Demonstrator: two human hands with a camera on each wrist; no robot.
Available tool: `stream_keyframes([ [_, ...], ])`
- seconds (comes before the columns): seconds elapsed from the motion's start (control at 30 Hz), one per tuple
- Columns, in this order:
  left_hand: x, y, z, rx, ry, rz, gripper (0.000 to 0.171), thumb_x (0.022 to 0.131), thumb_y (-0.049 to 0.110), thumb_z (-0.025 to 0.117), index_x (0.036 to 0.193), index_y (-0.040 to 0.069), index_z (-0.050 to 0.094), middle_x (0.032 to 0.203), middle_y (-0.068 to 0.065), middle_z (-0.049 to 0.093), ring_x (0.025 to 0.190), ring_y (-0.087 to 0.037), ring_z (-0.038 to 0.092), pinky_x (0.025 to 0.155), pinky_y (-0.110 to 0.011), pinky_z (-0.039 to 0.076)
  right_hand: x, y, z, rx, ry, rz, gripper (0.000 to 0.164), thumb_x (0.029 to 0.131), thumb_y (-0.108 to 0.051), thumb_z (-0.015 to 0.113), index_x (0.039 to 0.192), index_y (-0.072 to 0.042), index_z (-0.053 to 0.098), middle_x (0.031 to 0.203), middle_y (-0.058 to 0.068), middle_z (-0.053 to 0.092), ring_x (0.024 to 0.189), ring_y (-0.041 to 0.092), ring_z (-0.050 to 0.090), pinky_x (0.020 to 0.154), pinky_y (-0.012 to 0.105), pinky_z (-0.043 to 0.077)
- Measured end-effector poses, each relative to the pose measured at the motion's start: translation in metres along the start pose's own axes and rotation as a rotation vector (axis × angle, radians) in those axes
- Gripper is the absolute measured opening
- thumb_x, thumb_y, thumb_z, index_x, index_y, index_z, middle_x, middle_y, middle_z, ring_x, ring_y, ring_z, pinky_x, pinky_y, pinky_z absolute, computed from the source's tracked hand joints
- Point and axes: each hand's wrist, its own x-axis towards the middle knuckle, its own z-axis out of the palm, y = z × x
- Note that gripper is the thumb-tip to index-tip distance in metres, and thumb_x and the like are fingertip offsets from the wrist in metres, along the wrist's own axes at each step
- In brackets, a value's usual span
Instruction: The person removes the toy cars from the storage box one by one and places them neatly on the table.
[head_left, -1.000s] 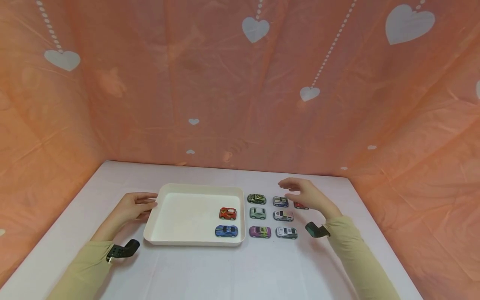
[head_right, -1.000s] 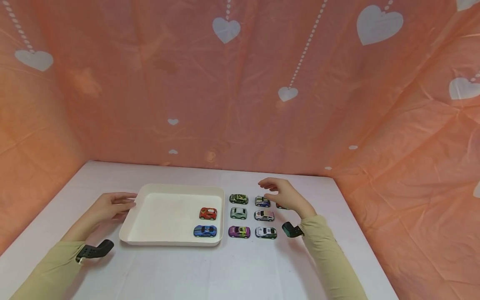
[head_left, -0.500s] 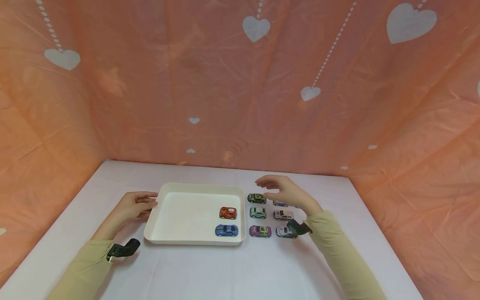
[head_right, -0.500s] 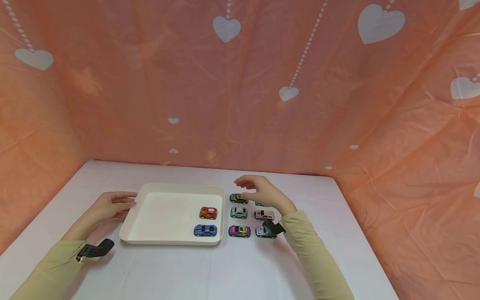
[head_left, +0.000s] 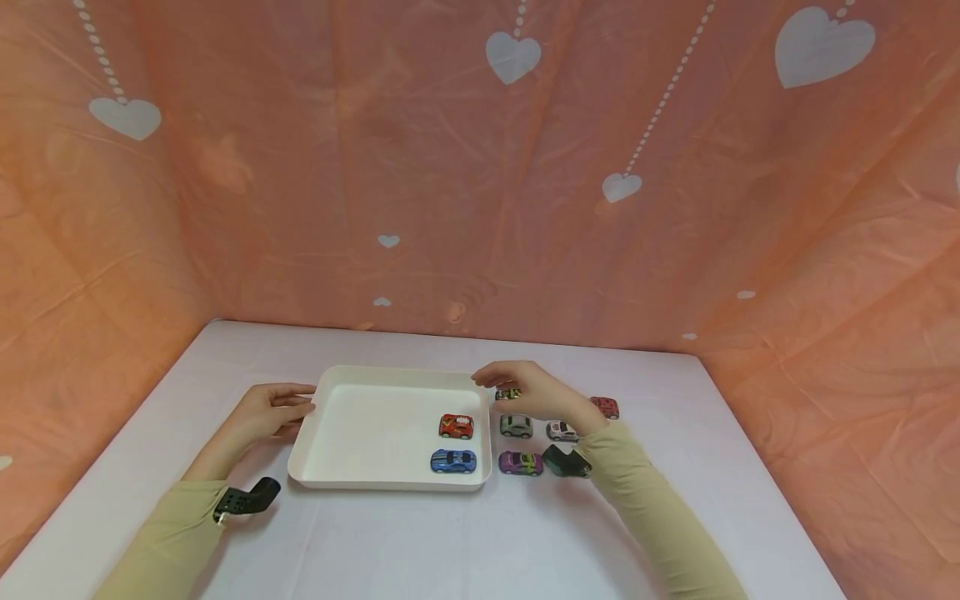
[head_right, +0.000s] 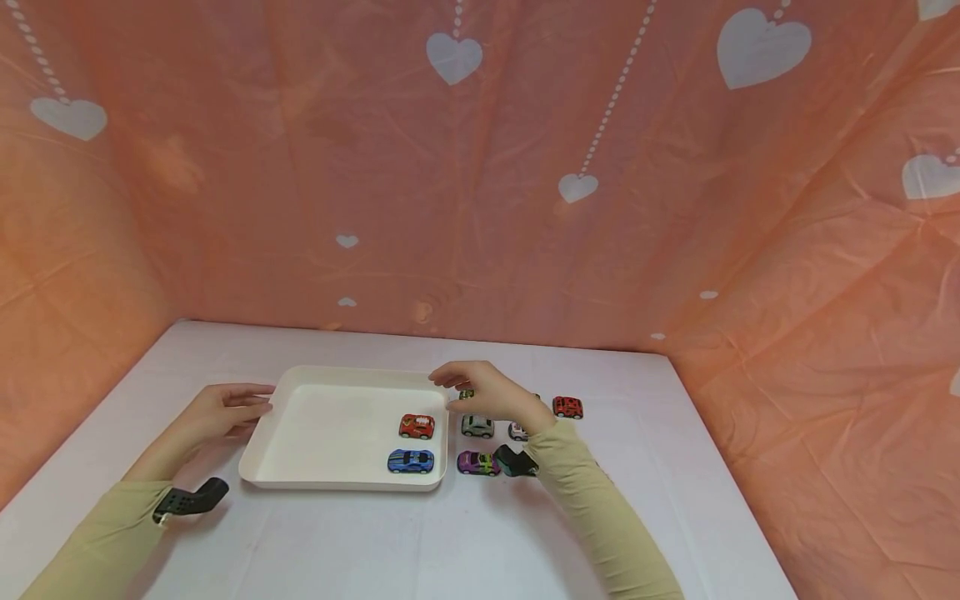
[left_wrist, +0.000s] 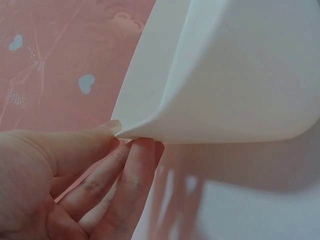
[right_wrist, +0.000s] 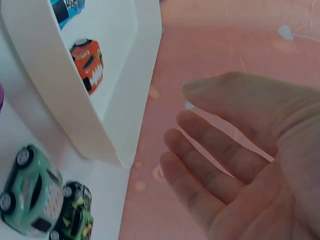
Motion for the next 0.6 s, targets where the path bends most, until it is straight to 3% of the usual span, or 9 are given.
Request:
stream_keyframes([
  [0.23,0.0,0.001,0.001,0.001,0.005,-0.005,0.046,0.091,0.01,0.066,0.129,-0.011,0.051,0.106,-0.022,0.066,0.074,-0.016,0.065,0.06,-0.029,0.054,0.011,0.0,0.014,0.01,-0.051,-0.038,0.042,0.086,0.003,0.067,0.127,0.005,0.055,0.127,0.021,0.057,0.115,0.035,0.054,0.098,0.037,0.044],
  [0.6,0.001,0.001,0.001,0.007,0.007,-0.025,0.046,0.091,0.011,0.065,0.13,-0.01,0.051,0.105,-0.02,0.066,0.075,-0.017,0.065,0.061,-0.029,0.054,0.023,-0.001,0.028,0.053,-0.114,0.023,0.046,0.084,0.003,0.068,0.128,0.004,0.055,0.124,0.02,0.057,0.114,0.035,0.055,0.097,0.043,0.044],
])
